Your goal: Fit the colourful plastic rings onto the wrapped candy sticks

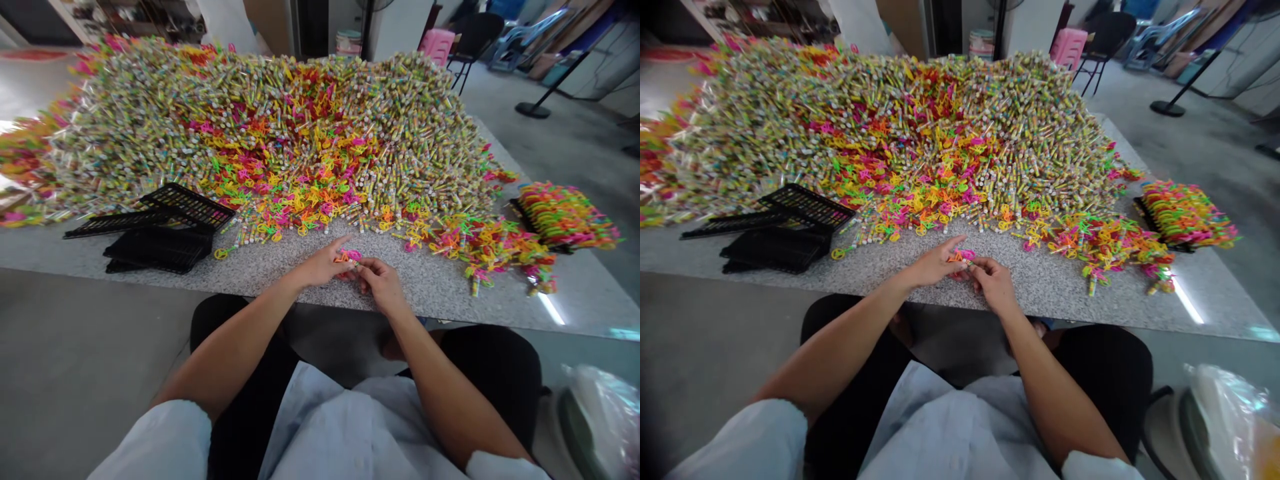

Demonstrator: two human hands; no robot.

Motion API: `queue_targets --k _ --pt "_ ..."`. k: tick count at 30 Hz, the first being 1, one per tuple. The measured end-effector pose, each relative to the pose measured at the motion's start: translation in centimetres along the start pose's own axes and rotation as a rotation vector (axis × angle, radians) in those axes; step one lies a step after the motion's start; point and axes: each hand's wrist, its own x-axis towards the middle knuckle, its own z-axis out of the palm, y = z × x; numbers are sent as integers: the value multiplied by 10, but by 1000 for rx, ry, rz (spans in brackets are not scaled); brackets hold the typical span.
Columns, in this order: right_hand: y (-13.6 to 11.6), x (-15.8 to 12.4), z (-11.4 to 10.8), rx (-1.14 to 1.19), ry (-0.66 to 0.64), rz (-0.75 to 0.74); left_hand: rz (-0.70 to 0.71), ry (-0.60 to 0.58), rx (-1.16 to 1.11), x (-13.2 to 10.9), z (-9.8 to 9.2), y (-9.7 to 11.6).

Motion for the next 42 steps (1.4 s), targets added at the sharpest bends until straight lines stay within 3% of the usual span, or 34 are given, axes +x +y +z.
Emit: queue_targets --k 6,15,21,34,39,42 --pt "-1 3 6 42 46 23 -77 184 -104 7 2 -6" --pt "3 10 9 131 164 9 -134 179 -386 10 -5 -5" --pt "1 9 11 151 206 15 -274 70 -235 9 -4 -9" --pt "-2 11 3 134 69 57 -134 117 -64 6 7 -12" --pt "-12 6 1 -173 104 -3 -175 144 -70 6 12 -18" --pt "-14 2 0 -197 88 -29 -182 131 -70 7 16 -15"
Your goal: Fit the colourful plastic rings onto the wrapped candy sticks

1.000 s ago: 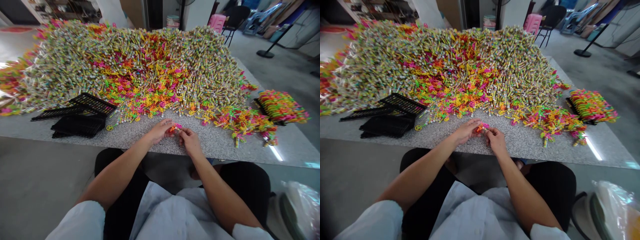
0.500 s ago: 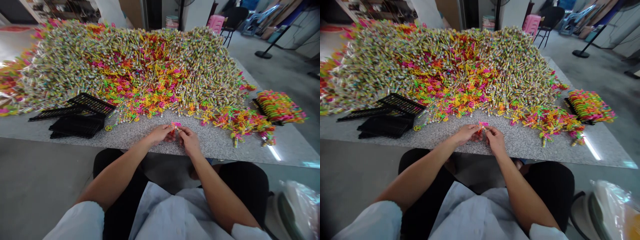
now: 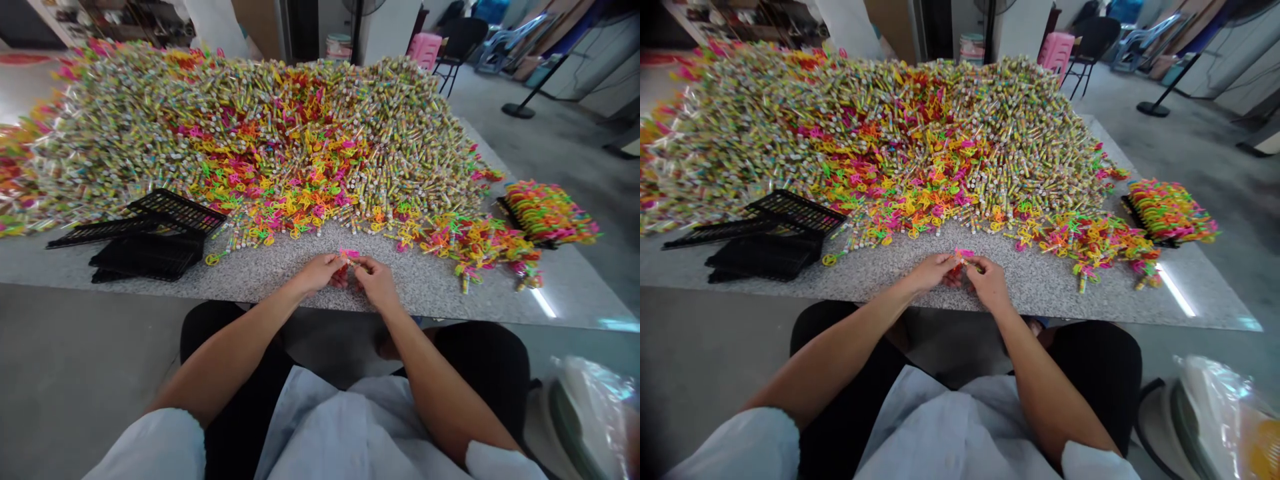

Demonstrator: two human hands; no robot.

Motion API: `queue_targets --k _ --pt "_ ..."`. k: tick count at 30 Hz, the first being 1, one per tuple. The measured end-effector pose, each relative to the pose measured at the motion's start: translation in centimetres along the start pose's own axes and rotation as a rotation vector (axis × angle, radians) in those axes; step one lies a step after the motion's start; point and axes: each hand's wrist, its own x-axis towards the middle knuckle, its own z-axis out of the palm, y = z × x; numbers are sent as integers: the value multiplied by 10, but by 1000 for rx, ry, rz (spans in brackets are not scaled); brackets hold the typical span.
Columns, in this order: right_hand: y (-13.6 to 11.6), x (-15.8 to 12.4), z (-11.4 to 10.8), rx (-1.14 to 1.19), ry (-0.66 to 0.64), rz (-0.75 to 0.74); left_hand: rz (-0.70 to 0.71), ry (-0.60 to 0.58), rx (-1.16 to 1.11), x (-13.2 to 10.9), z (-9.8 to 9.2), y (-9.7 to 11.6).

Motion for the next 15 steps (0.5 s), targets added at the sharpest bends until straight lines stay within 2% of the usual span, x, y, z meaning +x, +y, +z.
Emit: queue_targets --k 2,4,6,8,10,11,13,15 --pt "3 0 -4 49 -33 9 18 -37 58 1 0 5" --pt "7 3 -17 26 -3 4 62 -6 172 2 -6 12" --pt "11 13 -43 -43 127 -16 177 151 338 3 -23 18" --pt "12 28 -80 -16 330 -36 322 394 546 5 -46 24" --pt "9 45 -120 200 554 -51 393 631 772 8 -71 30" --pt "6 53 -137 326 627 -64 390 727 876 10 -81 33" --pt "0 65 -156 513 679 -82 337 859 1034 15 -95 37" --pt "-6 73 -149 551 603 -62 278 885 1118 20 -99 37"
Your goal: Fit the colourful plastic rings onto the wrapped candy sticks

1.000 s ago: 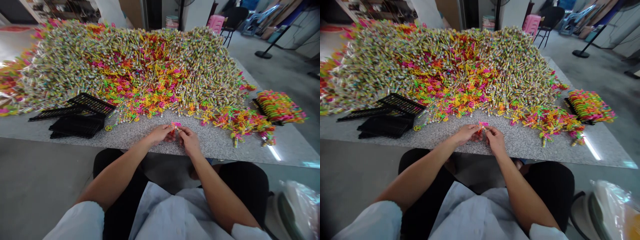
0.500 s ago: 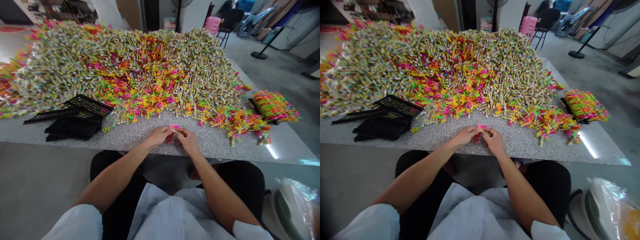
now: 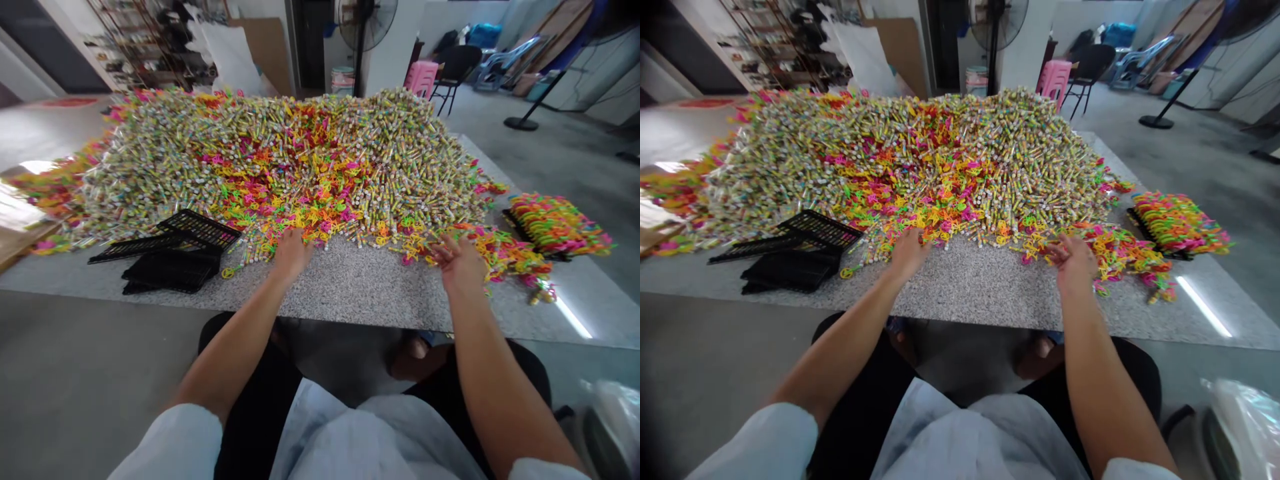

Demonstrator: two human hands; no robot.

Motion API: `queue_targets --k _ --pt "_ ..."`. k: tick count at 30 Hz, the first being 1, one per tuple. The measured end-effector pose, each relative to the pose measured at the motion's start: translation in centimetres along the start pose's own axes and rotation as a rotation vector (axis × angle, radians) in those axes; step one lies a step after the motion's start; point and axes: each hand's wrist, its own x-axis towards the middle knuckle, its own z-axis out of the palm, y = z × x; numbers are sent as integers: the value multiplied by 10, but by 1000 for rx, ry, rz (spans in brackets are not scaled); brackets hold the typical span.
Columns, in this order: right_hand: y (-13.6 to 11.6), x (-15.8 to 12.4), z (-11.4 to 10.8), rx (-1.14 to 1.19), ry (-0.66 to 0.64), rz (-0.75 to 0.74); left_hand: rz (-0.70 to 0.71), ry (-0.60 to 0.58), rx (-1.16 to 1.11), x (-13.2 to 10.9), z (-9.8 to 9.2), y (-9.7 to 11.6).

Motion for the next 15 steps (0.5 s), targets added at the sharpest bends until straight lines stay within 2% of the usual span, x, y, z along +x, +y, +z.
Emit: queue_targets --k 2,4,6,8,10,12,15 --pt "14 -14 26 -132 -166 60 38 -49 34 0 4 2" --pt "38 -36 62 -374 -394 84 107 -91 47 -2 7 5" --pt "63 -56 102 -672 -600 0 150 -106 41 -6 6 5" --pt "83 -70 141 -977 -728 -189 171 -103 5 -10 4 3" --pt "96 -77 173 -1152 -769 -317 166 -95 -66 -13 2 -4" --pt "104 -80 194 -1256 -765 -374 98 -95 -189 -16 -1 -13" --pt "111 -79 208 -1350 -734 -378 -51 -114 -447 -16 -3 -27"
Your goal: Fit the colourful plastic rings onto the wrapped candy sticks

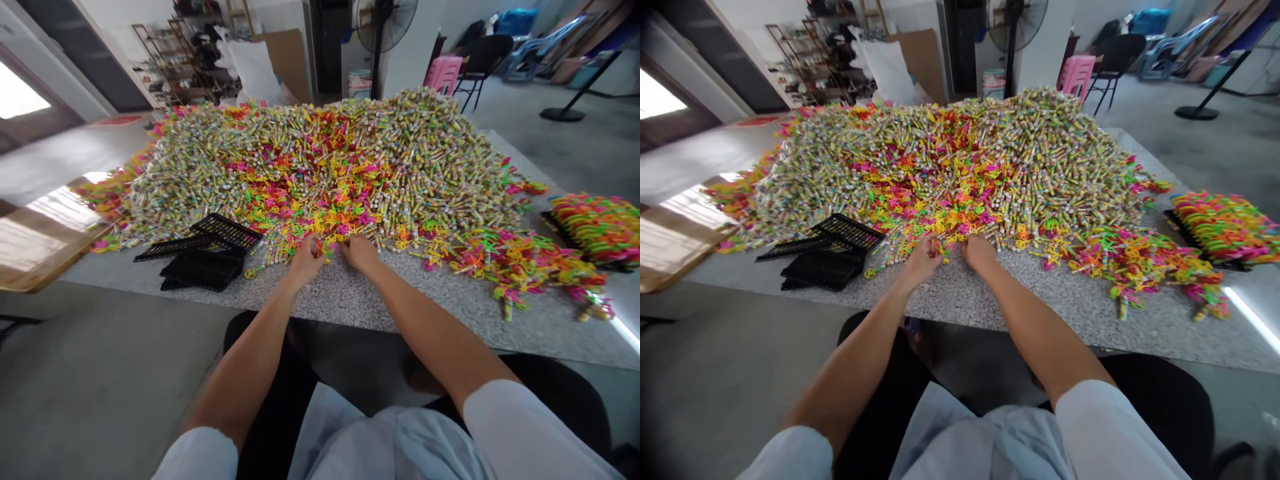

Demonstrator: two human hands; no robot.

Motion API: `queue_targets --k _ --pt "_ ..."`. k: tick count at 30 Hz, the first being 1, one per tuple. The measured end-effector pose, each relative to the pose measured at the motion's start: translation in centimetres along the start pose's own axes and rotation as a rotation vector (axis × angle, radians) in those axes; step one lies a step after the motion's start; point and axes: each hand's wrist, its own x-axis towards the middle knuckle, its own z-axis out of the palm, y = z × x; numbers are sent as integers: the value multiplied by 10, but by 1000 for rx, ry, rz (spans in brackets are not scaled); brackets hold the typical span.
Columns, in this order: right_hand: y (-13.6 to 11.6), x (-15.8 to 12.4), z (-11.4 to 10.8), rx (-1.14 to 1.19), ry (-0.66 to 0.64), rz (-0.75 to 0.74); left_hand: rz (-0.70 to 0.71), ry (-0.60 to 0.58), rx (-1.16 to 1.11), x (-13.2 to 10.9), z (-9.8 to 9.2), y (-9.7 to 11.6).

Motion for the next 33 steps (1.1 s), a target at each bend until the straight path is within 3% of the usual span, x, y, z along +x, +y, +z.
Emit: queue_targets --k 3,6,11,13,18,23,26,28,31,33 --pt "6 0 2 76 3 46 -67 -50 -228 3 -3 -3" --pt "18 -11 -2 349 6 108 -139 -149 -426 4 3 4" --pt "25 -48 -9 947 5 150 -170 -260 -524 -7 31 16" --pt "23 -64 -10 1082 11 142 -135 -302 -534 -15 41 21" --pt "24 -85 -10 1219 89 151 -62 -525 -543 -29 41 32" --pt "28 -85 -12 1132 143 201 -50 -666 -471 -29 29 36" --pt "31 -81 -11 1018 220 227 -63 -670 -477 -27 26 36" --pt "35 -78 -9 1027 264 259 -146 -625 -483 -25 23 36" --pt "41 -77 -9 1092 326 318 -258 -487 -414 -22 19 36" --pt "43 -78 -11 1088 346 340 -210 -377 -352 -22 16 39"
